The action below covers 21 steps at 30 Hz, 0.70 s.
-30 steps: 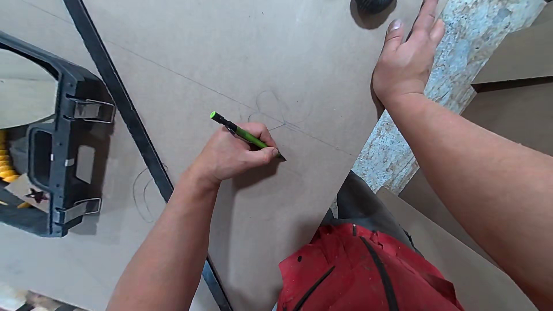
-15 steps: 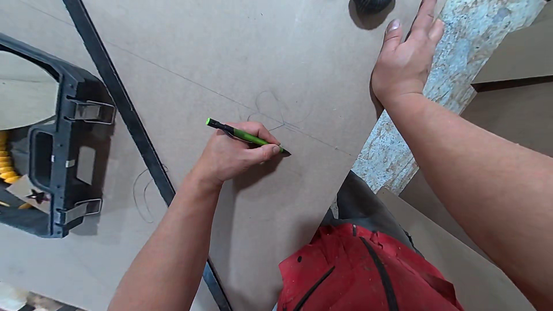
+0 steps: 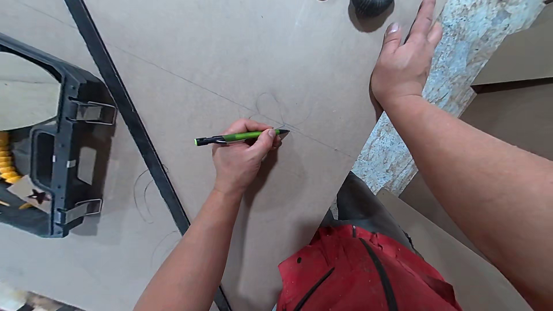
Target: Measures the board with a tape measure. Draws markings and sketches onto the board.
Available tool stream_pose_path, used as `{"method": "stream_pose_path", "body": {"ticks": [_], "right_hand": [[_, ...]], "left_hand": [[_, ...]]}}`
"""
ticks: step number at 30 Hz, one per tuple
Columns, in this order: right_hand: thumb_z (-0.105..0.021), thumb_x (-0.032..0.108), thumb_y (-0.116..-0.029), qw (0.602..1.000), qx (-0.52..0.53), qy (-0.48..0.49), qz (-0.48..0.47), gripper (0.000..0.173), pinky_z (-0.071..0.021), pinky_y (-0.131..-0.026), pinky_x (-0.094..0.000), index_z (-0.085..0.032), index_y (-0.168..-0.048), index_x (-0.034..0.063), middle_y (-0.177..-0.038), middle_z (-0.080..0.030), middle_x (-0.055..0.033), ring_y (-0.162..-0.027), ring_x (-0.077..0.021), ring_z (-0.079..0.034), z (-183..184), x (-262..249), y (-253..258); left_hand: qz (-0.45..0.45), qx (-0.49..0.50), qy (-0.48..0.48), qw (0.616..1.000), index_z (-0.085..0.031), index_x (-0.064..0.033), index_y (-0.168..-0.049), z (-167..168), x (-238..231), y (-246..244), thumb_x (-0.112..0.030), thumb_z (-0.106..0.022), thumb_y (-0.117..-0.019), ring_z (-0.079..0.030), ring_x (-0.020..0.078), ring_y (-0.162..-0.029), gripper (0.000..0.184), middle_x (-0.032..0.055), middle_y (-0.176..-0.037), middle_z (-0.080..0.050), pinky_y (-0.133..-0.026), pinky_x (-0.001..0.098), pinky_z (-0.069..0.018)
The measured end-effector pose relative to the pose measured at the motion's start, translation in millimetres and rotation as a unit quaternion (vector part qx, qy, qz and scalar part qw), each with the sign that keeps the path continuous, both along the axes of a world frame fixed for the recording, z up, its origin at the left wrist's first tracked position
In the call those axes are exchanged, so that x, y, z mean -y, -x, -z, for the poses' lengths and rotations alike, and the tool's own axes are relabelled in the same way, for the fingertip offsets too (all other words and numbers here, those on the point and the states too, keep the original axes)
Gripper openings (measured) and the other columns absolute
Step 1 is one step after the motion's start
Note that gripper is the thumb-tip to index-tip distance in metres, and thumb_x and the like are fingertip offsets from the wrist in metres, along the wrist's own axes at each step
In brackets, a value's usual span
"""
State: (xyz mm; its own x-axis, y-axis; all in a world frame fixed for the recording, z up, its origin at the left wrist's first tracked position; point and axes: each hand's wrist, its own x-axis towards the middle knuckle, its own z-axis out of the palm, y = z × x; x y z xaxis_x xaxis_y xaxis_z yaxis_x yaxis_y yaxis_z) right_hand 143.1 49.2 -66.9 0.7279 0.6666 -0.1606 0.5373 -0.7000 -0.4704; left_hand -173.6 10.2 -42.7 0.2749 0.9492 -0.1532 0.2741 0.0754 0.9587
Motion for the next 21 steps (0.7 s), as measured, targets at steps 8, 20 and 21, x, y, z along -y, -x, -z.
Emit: {"method": "stream_pose_path", "body": {"ticks": [8, 20, 21], "right_hand": [[-0.038, 0.05, -0.1048, 1.0, 0.0, 0.004, 0.001, 0.07, -0.0531, -0.101, -0.0381, -0.022, -0.166, 0.0197, -0.162, -0.034, -0.0177, -0.132, -0.0241, -0.056, 1, -1, -1], [-0.038, 0.05, -0.1054, 1.0, -0.001, 0.009, 0.002, 0.07, -0.0517, -0.103, -0.0371, -0.023, -0.165, 0.0169, -0.163, -0.032, -0.0186, -0.135, -0.0243, -0.054, -1, -1, 0], [-0.038, 0.05, -0.1055, 1.0, -0.001, 0.009, 0.003, 0.07, -0.0516, -0.103, -0.0369, -0.023, -0.165, 0.0167, -0.163, -0.032, -0.0185, -0.135, -0.0244, -0.054, -1, -1, 0]], "left_hand": [[0.001, 0.006, -0.004, 1.0, -0.07, -0.0022, -0.099, 1, 0, 0, -0.008, -0.073, -0.093, -0.076, 0.0195, -0.074, 0.009, 0.0088, -0.086, -0.077, -0.067, 0.0338, -0.0665], [0.092, -0.017, 0.005, 0.996, -0.074, -0.0068, -0.094, -2, -9, 9, -0.011, -0.074, -0.0902, -0.072, 0.0144, -0.068, 0.006, 0.0043, -0.083, -0.076, -0.06, 0.0298, -0.0618], [0.1, -0.016, 0.01, 0.995, -0.074, -0.0069, -0.094, -2, -10, 10, -0.012, -0.075, -0.09, -0.072, 0.0147, -0.068, 0.006, 0.0045, -0.083, -0.076, -0.059, 0.0299, -0.0617]]}}
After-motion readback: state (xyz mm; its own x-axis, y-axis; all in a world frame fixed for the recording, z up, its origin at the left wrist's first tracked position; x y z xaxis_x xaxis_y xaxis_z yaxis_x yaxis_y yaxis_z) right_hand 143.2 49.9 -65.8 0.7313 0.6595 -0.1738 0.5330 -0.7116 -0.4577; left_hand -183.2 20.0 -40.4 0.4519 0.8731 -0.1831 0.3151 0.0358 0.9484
